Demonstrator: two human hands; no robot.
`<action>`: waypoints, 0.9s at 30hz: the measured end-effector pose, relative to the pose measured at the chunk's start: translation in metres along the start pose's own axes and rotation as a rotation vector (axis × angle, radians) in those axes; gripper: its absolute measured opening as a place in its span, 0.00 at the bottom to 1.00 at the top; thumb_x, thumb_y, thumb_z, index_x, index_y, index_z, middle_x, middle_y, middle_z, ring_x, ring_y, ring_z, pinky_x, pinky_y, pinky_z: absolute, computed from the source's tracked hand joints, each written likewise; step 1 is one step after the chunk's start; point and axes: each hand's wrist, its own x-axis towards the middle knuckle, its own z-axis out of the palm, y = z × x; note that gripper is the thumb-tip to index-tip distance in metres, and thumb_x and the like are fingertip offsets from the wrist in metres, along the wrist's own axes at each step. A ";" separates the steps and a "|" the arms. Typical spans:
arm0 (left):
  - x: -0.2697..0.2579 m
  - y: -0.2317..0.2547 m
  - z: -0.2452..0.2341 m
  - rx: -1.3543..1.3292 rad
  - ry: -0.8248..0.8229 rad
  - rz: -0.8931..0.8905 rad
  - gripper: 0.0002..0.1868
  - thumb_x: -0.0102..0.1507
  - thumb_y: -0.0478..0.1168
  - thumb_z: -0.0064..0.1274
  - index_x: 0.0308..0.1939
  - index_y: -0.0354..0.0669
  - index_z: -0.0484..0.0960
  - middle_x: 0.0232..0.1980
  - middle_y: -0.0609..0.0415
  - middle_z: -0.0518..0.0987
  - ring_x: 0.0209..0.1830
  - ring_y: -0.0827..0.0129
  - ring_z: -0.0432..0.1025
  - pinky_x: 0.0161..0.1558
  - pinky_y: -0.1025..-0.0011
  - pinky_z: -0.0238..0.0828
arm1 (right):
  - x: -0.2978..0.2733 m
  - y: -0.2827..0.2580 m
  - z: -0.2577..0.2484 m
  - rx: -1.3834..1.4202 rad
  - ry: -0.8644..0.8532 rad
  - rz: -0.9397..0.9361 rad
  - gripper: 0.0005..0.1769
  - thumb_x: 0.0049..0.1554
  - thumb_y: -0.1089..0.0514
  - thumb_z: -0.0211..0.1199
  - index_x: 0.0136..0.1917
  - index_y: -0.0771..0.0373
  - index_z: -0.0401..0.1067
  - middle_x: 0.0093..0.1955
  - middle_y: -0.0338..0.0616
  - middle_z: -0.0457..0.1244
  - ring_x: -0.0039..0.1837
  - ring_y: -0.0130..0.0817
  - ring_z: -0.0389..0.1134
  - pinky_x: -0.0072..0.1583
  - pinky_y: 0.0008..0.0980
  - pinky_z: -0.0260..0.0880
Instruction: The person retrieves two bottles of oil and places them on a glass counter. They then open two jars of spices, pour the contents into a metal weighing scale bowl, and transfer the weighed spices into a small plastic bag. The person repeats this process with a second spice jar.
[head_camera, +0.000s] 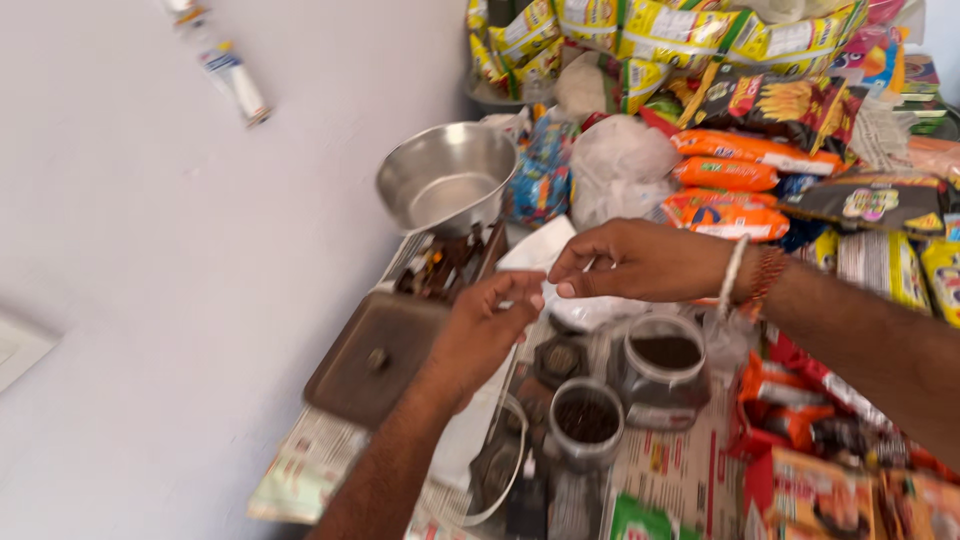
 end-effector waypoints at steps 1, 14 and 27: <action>0.014 -0.009 0.005 0.005 0.018 -0.027 0.19 0.64 0.44 0.54 0.59 0.43 0.81 0.48 0.58 0.83 0.42 0.77 0.72 0.43 0.72 0.72 | 0.006 0.019 -0.006 -0.043 -0.005 0.026 0.25 0.56 0.40 0.62 0.57 0.60 0.77 0.53 0.39 0.73 0.56 0.28 0.72 0.56 0.32 0.72; 0.066 -0.094 0.031 0.000 0.040 -0.396 0.20 0.64 0.42 0.54 0.59 0.39 0.80 0.52 0.58 0.83 0.49 0.74 0.75 0.51 0.74 0.71 | 0.059 0.148 -0.002 -0.500 -0.091 0.398 0.28 0.46 0.40 0.73 0.54 0.57 0.78 0.53 0.47 0.72 0.58 0.44 0.72 0.61 0.42 0.70; 0.037 -0.097 0.029 -0.076 0.056 -0.338 0.17 0.64 0.42 0.56 0.54 0.39 0.84 0.39 0.58 0.81 0.32 0.77 0.68 0.35 0.76 0.67 | 0.132 0.200 0.038 -0.842 0.037 0.188 0.19 0.51 0.48 0.69 0.55 0.52 0.76 0.57 0.43 0.68 0.65 0.46 0.65 0.63 0.56 0.63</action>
